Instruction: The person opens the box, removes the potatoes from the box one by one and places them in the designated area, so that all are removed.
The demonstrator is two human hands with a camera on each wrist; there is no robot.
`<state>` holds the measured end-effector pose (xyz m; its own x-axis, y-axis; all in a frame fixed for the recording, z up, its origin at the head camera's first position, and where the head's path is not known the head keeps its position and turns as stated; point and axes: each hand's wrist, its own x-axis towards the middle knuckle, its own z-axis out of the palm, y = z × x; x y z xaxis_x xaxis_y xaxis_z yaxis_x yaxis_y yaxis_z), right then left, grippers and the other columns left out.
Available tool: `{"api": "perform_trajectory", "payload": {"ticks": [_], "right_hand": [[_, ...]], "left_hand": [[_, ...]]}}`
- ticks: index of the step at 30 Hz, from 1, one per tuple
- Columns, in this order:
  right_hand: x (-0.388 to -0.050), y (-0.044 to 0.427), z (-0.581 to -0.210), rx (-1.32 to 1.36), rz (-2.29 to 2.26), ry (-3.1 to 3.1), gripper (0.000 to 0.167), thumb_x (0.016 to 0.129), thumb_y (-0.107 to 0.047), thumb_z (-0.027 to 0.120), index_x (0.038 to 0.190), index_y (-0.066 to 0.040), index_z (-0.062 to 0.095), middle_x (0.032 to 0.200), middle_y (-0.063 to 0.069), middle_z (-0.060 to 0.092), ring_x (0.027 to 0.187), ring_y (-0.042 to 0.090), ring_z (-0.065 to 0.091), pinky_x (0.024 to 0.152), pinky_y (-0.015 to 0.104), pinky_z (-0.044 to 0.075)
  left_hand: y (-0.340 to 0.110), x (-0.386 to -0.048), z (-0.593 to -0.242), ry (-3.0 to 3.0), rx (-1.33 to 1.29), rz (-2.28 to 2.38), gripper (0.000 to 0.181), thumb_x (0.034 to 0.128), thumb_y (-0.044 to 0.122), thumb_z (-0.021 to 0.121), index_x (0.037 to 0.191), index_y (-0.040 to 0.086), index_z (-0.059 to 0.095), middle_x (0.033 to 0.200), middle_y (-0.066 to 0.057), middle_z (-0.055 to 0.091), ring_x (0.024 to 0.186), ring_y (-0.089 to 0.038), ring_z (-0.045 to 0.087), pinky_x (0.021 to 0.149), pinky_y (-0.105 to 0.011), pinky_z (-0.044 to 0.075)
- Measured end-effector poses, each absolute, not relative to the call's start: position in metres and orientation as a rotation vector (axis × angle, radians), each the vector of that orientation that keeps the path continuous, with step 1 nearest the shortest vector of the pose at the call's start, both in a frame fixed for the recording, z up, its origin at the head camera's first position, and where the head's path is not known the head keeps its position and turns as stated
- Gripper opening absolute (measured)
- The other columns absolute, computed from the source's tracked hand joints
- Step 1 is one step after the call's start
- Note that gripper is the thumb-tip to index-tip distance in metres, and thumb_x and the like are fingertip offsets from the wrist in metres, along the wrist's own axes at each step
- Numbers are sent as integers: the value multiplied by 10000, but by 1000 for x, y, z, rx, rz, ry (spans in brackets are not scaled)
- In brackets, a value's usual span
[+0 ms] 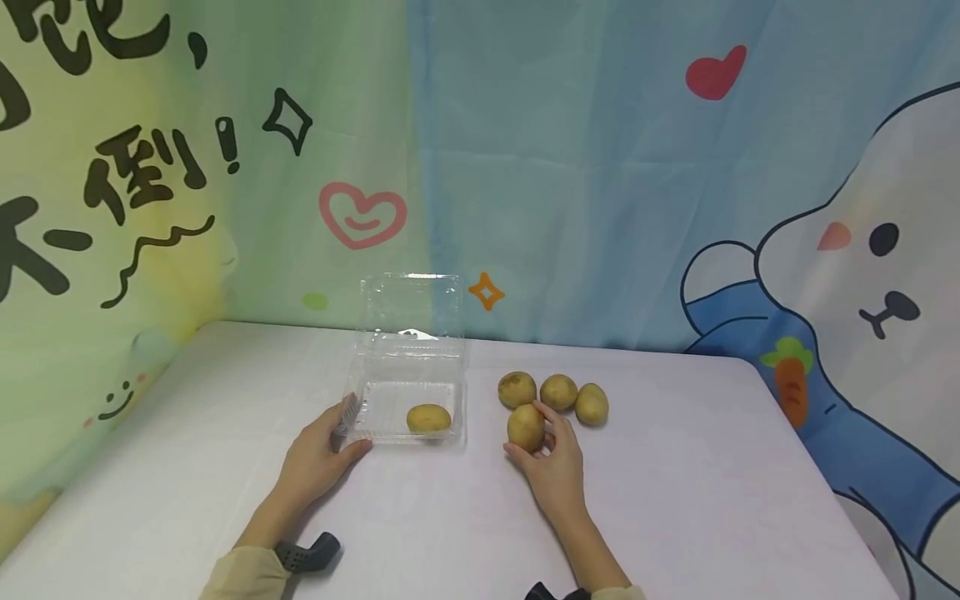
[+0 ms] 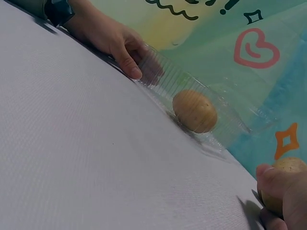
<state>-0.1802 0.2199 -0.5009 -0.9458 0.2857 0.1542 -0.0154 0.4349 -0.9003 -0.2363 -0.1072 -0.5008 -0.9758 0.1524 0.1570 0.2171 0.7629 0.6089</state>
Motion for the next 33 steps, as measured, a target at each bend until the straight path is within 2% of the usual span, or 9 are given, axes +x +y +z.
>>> {"api": "perform_trajectory", "payload": {"ticks": [7,11,15,20,25,27,29,33], "right_hand": [[-181,218,-501,-172,1411,-2411,725,715,-140,832,1355,-130,492,1258,82,497,1108,244,540,846,186,533],[-181,216,-500,-155,1377,-2421,706,711,-145,839,1333,-142,507,1282,60,486,1136,204,511,825,122,501],[-181,215,-499,-167,1367,-2436,696,721,-125,832,1332,-164,502,1311,29,490,1184,186,495,858,174,519],[-180,215,-500,-156,1378,-2443,675,742,-134,816,1339,-162,503,1281,53,504,1183,211,499,873,261,535],[-179,215,-496,-143,1411,-2438,636,754,-155,808,1327,-185,535,1252,63,459,1140,152,446,844,170,477],[-176,211,-486,-147,1418,-2441,622,747,-125,806,1314,-143,550,1247,86,452,1125,154,436,823,161,465],[-175,211,-485,-149,1411,-2453,632,734,-139,815,1309,-147,553,1244,85,444,1127,164,439,821,149,461],[-177,212,-488,-163,1433,-2467,652,735,-116,817,1322,-157,535,1257,103,419,1187,231,449,945,301,497]], "left_hand": [[-108,-236,-501,-2866,-299,-1001,782,826,406,706,1454,83,370,1455,-139,453,1337,-346,427,1121,-497,348],[-108,-236,-501,-2876,-297,-985,782,831,415,699,1456,83,366,1456,-140,451,1340,-345,424,1125,-494,344],[-108,-236,-500,-2869,-309,-989,781,833,420,693,1457,84,365,1455,-142,452,1338,-348,425,1122,-498,345],[-108,-236,-501,-2860,-309,-976,775,833,420,692,1450,77,374,1444,-146,465,1329,-348,438,1114,-498,358],[-108,-235,-500,-2876,-298,-967,780,836,451,679,1451,84,371,1448,-138,462,1338,-340,430,1118,-494,355],[-108,-235,-500,-2882,-294,-961,780,836,456,677,1452,88,372,1450,-133,461,1341,-336,426,1121,-494,351],[-108,-235,-500,-2886,-292,-959,779,837,457,676,1452,90,371,1451,-131,460,1343,-336,424,1122,-495,349],[-108,-235,-499,-2882,-301,-957,775,841,451,675,1451,82,371,1450,-139,459,1342,-345,422,1122,-500,347]]}}
